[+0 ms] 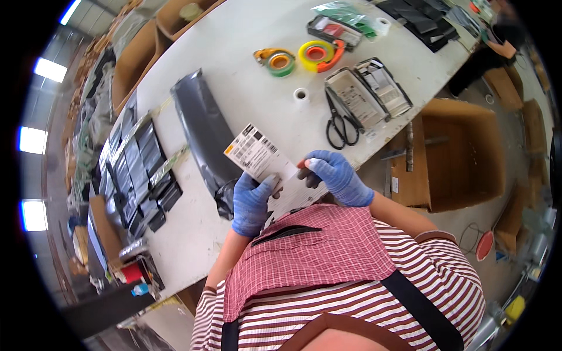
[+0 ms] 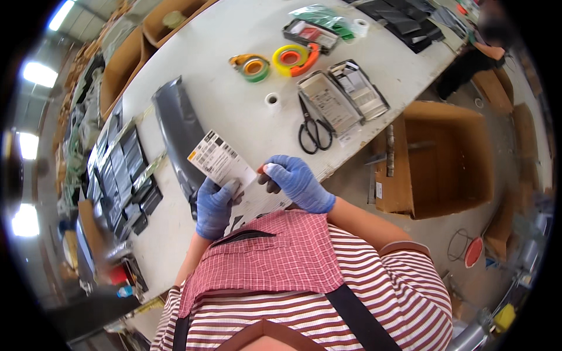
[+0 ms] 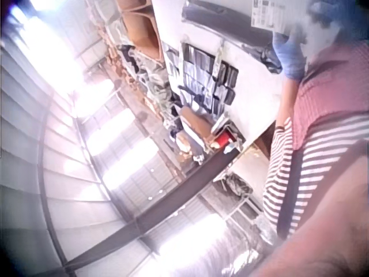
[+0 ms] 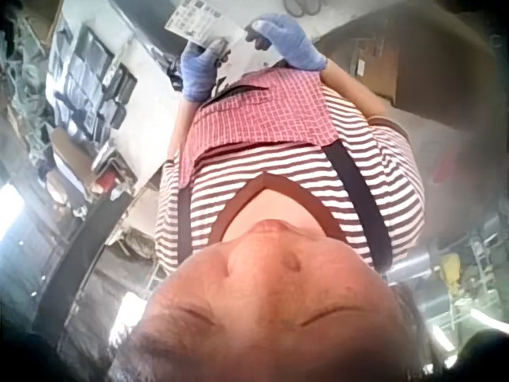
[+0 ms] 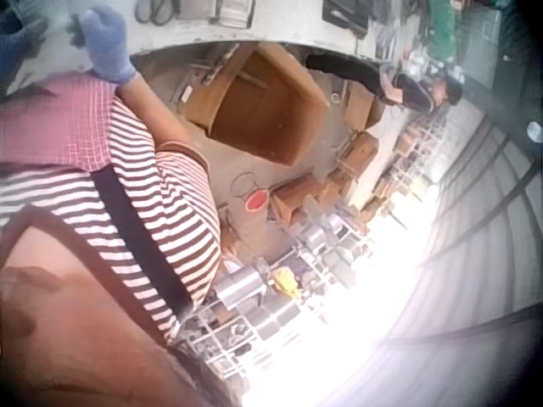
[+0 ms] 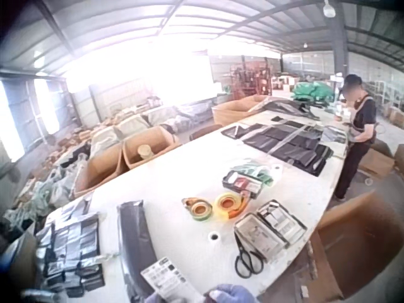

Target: The person rolls a brown mat, wraps it in plastic film, and places it into a black poly mailer. They seal the mailer with tape and affix a shipping label. The person repeats the process with a second mat.

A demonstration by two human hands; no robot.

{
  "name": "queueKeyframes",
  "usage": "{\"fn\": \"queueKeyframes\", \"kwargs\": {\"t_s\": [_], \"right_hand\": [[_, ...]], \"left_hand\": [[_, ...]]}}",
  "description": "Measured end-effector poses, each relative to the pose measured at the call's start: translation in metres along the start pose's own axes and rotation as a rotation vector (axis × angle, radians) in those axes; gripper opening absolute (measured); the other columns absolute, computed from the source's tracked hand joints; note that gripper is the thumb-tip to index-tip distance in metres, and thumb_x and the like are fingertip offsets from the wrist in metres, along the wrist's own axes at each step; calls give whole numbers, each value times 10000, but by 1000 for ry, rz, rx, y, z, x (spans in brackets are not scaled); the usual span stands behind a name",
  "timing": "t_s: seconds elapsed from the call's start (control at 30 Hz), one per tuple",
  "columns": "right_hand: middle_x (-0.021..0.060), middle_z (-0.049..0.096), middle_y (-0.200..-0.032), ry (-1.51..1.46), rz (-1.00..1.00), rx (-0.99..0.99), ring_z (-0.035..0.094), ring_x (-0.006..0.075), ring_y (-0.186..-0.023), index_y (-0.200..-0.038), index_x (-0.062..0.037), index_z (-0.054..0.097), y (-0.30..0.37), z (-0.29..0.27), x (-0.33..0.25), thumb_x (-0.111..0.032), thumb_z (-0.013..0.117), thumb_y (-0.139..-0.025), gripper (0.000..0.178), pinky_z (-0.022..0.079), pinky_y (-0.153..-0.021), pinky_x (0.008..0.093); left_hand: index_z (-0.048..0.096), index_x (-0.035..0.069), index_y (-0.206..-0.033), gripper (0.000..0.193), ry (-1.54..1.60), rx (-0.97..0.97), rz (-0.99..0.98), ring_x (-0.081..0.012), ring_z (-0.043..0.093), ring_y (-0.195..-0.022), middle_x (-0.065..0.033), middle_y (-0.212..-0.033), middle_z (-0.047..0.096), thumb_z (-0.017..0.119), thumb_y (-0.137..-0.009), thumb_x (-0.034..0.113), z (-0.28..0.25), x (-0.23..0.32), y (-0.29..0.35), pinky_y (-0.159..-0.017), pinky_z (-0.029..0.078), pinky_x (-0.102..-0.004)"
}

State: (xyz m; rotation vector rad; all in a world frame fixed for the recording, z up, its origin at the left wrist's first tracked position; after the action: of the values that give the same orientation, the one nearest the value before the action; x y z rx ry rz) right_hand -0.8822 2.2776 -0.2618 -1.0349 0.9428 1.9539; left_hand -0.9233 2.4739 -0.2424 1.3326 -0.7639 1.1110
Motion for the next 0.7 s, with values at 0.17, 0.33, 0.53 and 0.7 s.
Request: {"fn": "queueKeyframes", "kwargs": {"t_s": [0.17, 0.33, 0.53, 0.7], "right_hand": [[81, 662, -824, 118, 17, -79, 599, 97, -679, -1011, 37, 633, 4, 15, -3, -223, 557, -936, 282, 509, -646, 242], [68, 646, -797, 192, 41, -86, 586, 86, -674, -991, 29, 634, 4, 22, -4, -208, 571, -926, 254, 508, -641, 240], [52, 627, -797, 168, -12, -43, 579, 80, -688, -967, 8, 630, 6, 36, -3, -181, 561, -931, 204, 505, -649, 233], [42, 615, -800, 162, -148, -62, 569, 77, -687, -929, -2, 614, 0, 50, 9, -130, 555, -923, 141, 498, -644, 233]], "left_hand": [[566, -29, -1132, 297, 59, -15, 50, -153, 634, -731, -119, -962, 665, 672, -877, 80, -13, -1, 11, -598, 520, -258], [564, -34, -1138, 298, 101, -49, 51, -154, 635, -746, -118, -968, 665, 665, -876, 66, -22, -7, 14, -606, 526, -264], [330, 3, -1426, 676, 2, 33, 163, -157, 609, -901, -110, -1108, 592, 672, -844, 26, -28, 1, 12, -656, 545, -259], [536, -2, -1247, 411, -293, 29, 324, -135, 588, -892, -75, -1092, 583, 686, -878, 98, -41, 5, 19, -768, 517, -249]]}}
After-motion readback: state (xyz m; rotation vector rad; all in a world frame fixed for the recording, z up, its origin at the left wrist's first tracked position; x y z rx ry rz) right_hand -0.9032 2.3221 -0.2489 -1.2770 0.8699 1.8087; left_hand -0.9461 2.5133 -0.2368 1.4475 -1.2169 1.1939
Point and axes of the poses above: each hand's wrist, its own y-axis away from the middle knuckle, its own z-axis out of the palm, x = y × z, the point moved 3 cm from there along -y, towards the middle knuckle
